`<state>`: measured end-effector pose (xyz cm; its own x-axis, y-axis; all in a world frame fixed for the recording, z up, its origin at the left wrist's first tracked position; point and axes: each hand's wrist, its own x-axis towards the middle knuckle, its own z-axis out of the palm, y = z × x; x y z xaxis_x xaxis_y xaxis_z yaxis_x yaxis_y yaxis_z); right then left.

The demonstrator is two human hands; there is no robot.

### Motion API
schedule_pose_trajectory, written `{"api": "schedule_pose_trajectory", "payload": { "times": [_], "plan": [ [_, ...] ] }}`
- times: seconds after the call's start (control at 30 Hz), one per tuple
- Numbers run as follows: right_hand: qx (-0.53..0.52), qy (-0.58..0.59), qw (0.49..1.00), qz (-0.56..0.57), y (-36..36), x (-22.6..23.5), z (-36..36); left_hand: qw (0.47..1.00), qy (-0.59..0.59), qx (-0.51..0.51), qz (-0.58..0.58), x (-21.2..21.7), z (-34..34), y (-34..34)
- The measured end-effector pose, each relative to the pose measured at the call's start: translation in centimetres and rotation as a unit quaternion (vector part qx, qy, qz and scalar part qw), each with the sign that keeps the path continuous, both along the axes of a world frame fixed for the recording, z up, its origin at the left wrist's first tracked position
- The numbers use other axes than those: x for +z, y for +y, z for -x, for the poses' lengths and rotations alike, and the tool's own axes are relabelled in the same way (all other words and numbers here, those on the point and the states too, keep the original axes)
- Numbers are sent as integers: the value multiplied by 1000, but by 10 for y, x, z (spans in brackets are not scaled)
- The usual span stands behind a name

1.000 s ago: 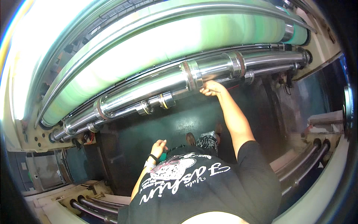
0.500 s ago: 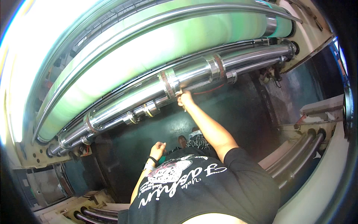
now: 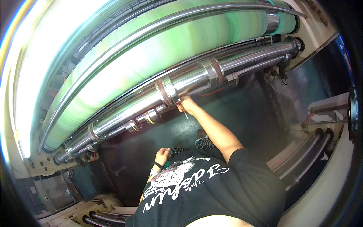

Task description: The person uses a tape measure to measure the circumference of several large, horizontal metal pipes on a machine. They wrap the tape around the pipes and mark specific points on the metal surface with a pen. The person moves along the machinery to measure different sections of the pipes.

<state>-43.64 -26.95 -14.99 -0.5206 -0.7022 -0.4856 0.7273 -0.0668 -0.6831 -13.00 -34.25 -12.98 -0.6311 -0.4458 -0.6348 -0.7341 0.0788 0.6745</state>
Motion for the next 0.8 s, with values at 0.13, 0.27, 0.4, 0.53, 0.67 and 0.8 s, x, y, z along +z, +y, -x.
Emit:
{"api": "schedule_pose_trajectory", "payload": {
  "times": [0.13, 0.27, 0.4, 0.53, 0.67, 0.8],
  "plan": [
    [-131, -16, 989, -72, -19, 15, -18, 999, 8, -30, 33, 3, -3, -23],
    [-252, 0, 964, -82, -32, 21, -35, 994, 17, -65, 83, 16, -17, -57],
    [-328, -29, 944, -33, -42, 23, -44, 999, 33, 23, -13, 5, -63, -113],
    [-482, -29, 876, 4, -72, 2, -43, 999, 31, 1, 42, -2, -84, -154],
    [-481, 49, 875, -18, -81, -3, -57, 998, 13, 3, 62, 16, -112, -172],
    [-480, 90, 872, -24, -77, 1, -69, 998, 17, -1, 58, 9, -123, -188]
  ]
}}
